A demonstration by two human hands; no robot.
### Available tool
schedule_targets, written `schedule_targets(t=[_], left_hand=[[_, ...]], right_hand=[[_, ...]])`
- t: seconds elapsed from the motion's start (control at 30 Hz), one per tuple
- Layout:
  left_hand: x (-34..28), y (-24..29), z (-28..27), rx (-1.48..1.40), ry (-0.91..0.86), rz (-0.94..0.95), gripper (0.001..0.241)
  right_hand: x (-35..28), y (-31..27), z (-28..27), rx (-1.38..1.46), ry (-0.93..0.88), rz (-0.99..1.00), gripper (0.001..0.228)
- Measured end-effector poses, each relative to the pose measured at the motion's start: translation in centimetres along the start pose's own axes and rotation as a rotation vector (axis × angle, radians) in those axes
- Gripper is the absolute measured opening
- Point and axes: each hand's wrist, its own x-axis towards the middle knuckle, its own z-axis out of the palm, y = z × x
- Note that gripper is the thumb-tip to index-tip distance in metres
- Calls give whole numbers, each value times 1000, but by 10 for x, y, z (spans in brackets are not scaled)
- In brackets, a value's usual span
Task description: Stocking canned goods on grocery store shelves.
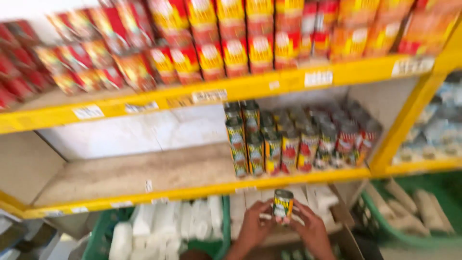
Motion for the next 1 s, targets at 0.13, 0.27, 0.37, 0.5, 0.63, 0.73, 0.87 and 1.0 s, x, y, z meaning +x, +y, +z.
schedule_targets(t=[0.13,0.27,0.37,0.5,0.63,0.73,0.87,1.0], left_hand=[[20,37,-4,-81,166,-46,56],[48,87,-17,147,381,267,50],[73,121,-21,252,456,250,50],[101,134,-23,116,521,232,53],[110,112,-18,305,552,271,62],[108,90,-11,338,510,238,69],[107,74,-7,226,441,94,76],[109,70,-12,275,469,147,78]], right_hand=[[27,-53,27,60,53,-146,66],[63,-107,52,51,265,-40,65],[88,-142,64,10,272,-219,69],[115,-195,83,-64,247,-122,44],[131,-213,91,24,267,-256,63],[139,-204,94,-133,294,-301,64],[149,-176,93,-169,286,-235,65],[151,-175,102,-123,282,-286,61]])
